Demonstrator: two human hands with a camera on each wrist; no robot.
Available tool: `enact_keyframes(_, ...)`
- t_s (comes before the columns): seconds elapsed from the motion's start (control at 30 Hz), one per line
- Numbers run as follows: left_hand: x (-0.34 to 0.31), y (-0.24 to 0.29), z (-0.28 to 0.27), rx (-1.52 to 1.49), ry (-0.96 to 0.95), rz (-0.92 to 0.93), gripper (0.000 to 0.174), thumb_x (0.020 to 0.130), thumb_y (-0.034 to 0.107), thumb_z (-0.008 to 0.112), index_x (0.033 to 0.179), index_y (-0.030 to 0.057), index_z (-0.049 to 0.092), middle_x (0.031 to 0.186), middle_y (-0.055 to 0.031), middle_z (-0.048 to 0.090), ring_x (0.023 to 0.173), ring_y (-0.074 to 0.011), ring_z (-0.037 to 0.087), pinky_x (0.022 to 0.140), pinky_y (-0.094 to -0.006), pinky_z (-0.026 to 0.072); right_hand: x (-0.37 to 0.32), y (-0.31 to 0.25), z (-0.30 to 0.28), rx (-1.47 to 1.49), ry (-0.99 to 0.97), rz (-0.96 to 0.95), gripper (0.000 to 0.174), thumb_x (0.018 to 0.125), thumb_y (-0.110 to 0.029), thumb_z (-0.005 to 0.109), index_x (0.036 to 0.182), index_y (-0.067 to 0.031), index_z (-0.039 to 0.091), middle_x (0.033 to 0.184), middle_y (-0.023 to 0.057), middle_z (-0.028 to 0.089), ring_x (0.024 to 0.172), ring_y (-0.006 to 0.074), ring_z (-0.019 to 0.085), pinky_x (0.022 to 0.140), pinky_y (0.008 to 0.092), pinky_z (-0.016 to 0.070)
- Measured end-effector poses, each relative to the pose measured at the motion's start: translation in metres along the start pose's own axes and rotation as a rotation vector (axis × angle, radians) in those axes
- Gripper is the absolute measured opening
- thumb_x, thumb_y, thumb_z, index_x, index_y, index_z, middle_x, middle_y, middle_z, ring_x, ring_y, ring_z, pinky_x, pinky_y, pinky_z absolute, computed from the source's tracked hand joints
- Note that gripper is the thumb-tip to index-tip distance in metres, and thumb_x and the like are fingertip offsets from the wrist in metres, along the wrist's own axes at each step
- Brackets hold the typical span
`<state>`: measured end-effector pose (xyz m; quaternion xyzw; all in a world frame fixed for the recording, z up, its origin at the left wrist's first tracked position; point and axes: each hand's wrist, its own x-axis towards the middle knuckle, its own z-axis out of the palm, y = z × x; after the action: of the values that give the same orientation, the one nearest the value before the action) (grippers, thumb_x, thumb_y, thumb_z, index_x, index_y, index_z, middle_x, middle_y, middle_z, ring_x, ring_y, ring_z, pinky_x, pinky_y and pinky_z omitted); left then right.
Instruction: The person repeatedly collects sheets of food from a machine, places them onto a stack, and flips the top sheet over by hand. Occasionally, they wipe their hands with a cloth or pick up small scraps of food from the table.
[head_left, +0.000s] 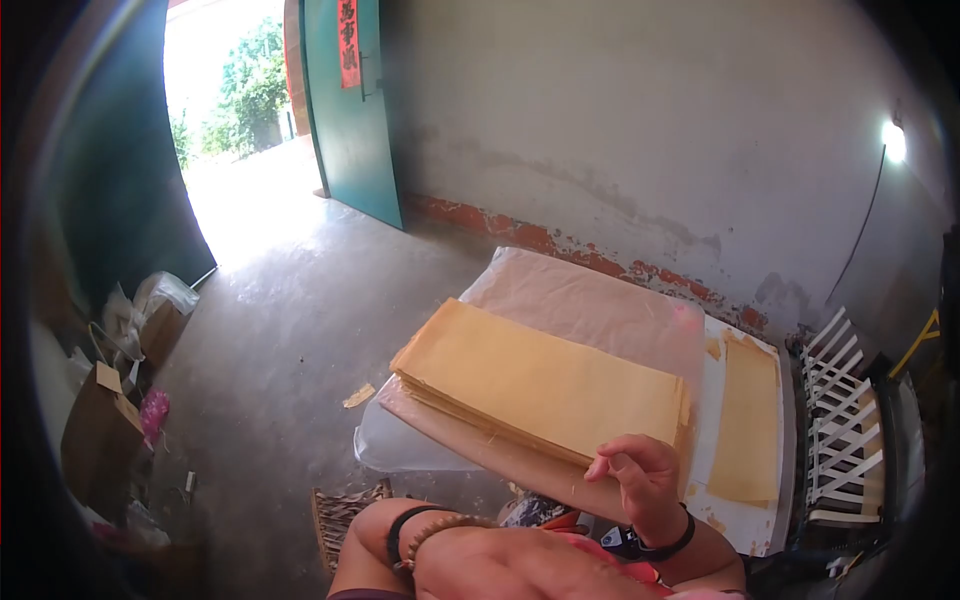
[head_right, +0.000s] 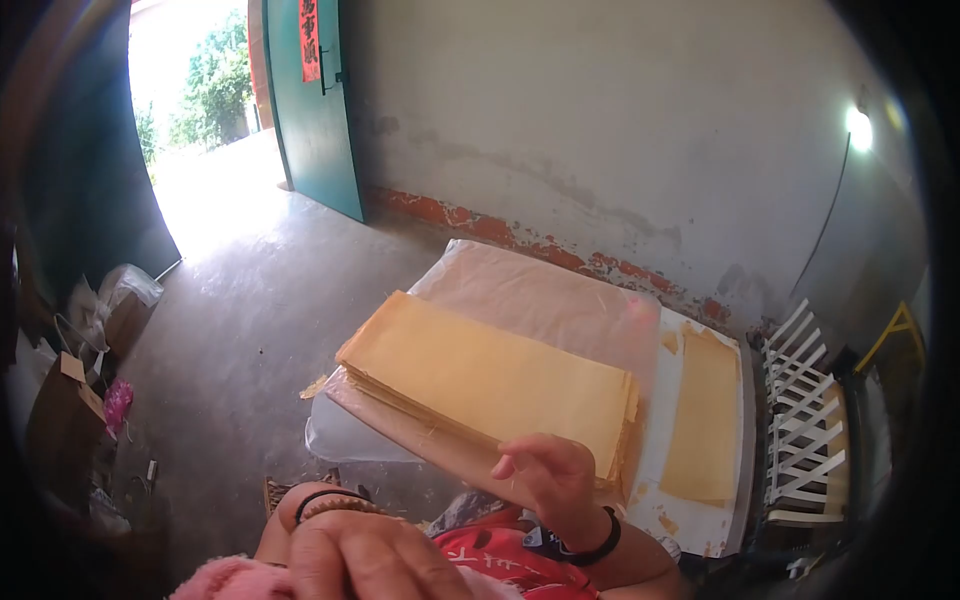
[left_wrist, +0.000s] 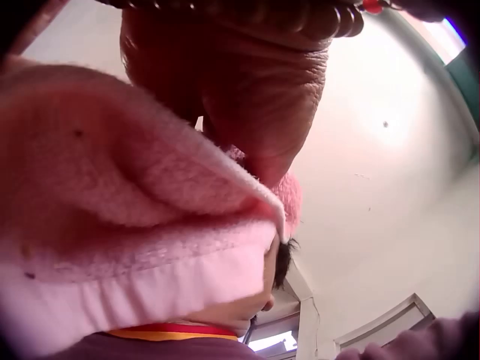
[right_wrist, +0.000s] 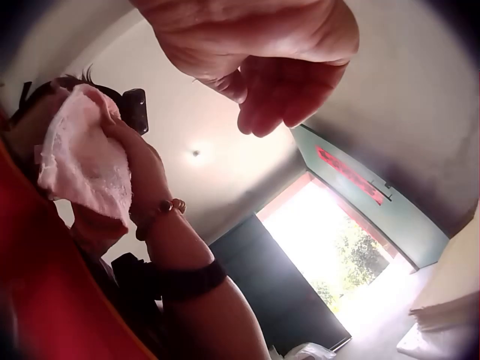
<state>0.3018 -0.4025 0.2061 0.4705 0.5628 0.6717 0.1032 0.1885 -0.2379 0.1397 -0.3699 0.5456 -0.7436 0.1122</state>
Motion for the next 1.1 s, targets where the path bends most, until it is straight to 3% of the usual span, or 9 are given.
enact_keyframes(0.13, -0.030, -0.001, -0.008, -0.006, 0.020, -0.077, 0.039, 0.083, 0.021, 0.062, 0.113, 0.0032, 0.046, 0.100, -0.0075, 0.047, 0.091, -0.0192, 0.048, 0.084, -0.0353, 0.0443, 0.001, 0.005, -0.003, -0.047, -0.026, 0.043, 0.014, 0.091, -0.002, 0.054, 0.100, 0.0010, 0.066, 0.077, 0.0077, 0.066, 0.073, 0.0139, 0.063, 0.070, 0.0263, 0.0500)
enact_keyframes(0.27, -0.016, -0.004, -0.009, -0.003, 0.021, -0.050, 0.041, 0.084, 0.023, 0.061, 0.116, 0.0032, 0.044, 0.104, -0.0083, 0.046, 0.094, -0.0198, 0.048, 0.086, -0.0354, 0.0434, 0.001, 0.017, -0.006, -0.056, -0.060, 0.077, 0.015, 0.091, -0.004, 0.054, 0.101, 0.0001, 0.065, 0.078, 0.0058, 0.066, 0.075, 0.0131, 0.062, 0.071, 0.0256, 0.0492)
enact_keyframes(0.57, 0.087, 0.001, 0.021, -0.107, -0.038, 0.312, 0.047, 0.086, 0.027, 0.058, 0.122, 0.0032, 0.040, 0.113, -0.0100, 0.043, 0.101, -0.0209, 0.047, 0.090, -0.0355, 0.0414, -0.001, 0.028, -0.010, -0.044, 0.015, 0.121, 0.014, 0.094, -0.009, 0.056, 0.102, -0.0020, 0.065, 0.079, 0.0061, 0.066, 0.074, 0.0118, 0.062, 0.071, 0.0253, 0.0493)
enact_keyframes(0.63, 0.097, 0.001, 0.026, -0.144, -0.067, 0.353, 0.048, 0.087, 0.027, 0.057, 0.124, 0.0032, 0.039, 0.114, -0.0104, 0.043, 0.103, -0.0211, 0.046, 0.091, -0.0355, 0.0409, -0.006, 0.025, -0.006, 0.060, 0.051, 0.258, 0.014, 0.094, -0.008, 0.055, 0.102, -0.0018, 0.065, 0.078, 0.0067, 0.066, 0.073, 0.0123, 0.063, 0.069, 0.0253, 0.0498)
enact_keyframes(0.73, 0.100, 0.005, 0.025, -0.181, -0.111, 0.385, 0.050, 0.087, 0.029, 0.056, 0.126, 0.0032, 0.038, 0.117, -0.0110, 0.042, 0.105, -0.0215, 0.046, 0.093, -0.0356, 0.0403, -0.005, 0.033, -0.010, -0.010, 0.042, 0.140, 0.014, 0.094, -0.008, 0.055, 0.102, -0.0010, 0.065, 0.078, 0.0070, 0.066, 0.073, 0.0124, 0.063, 0.070, 0.0254, 0.0500)
enact_keyframes(0.8, 0.099, 0.000, 0.029, -0.172, -0.135, 0.382, 0.051, 0.088, 0.029, 0.056, 0.127, 0.0032, 0.037, 0.119, -0.0114, 0.041, 0.107, -0.0218, 0.046, 0.094, -0.0356, 0.0398, -0.006, 0.023, -0.007, 0.038, 0.068, 0.252, 0.015, 0.094, -0.008, 0.055, 0.102, 0.0000, 0.065, 0.078, 0.0069, 0.066, 0.074, 0.0121, 0.063, 0.071, 0.0252, 0.0498)
enact_keyframes(0.93, 0.088, -0.012, 0.019, -0.147, -0.129, 0.306, 0.054, 0.089, 0.031, 0.054, 0.130, 0.0033, 0.035, 0.123, -0.0121, 0.040, 0.110, -0.0223, 0.045, 0.096, -0.0356, 0.0389, -0.013, 0.034, -0.021, -0.070, 0.050, 0.133, 0.015, 0.094, -0.008, 0.055, 0.103, 0.0000, 0.065, 0.078, 0.0064, 0.066, 0.075, 0.0121, 0.062, 0.073, 0.0253, 0.0496)
enact_keyframes(1.1, 0.026, -0.020, -0.010, -0.022, -0.014, 0.114, 0.057, 0.090, 0.033, 0.053, 0.134, 0.0033, 0.033, 0.128, -0.0131, 0.039, 0.114, -0.0229, 0.044, 0.098, -0.0357, 0.0378, -0.014, 0.043, -0.026, -0.062, 0.058, 0.242, 0.016, 0.093, -0.008, 0.056, 0.103, -0.0004, 0.066, 0.079, 0.0055, 0.066, 0.076, 0.0118, 0.062, 0.073, 0.0256, 0.0497)
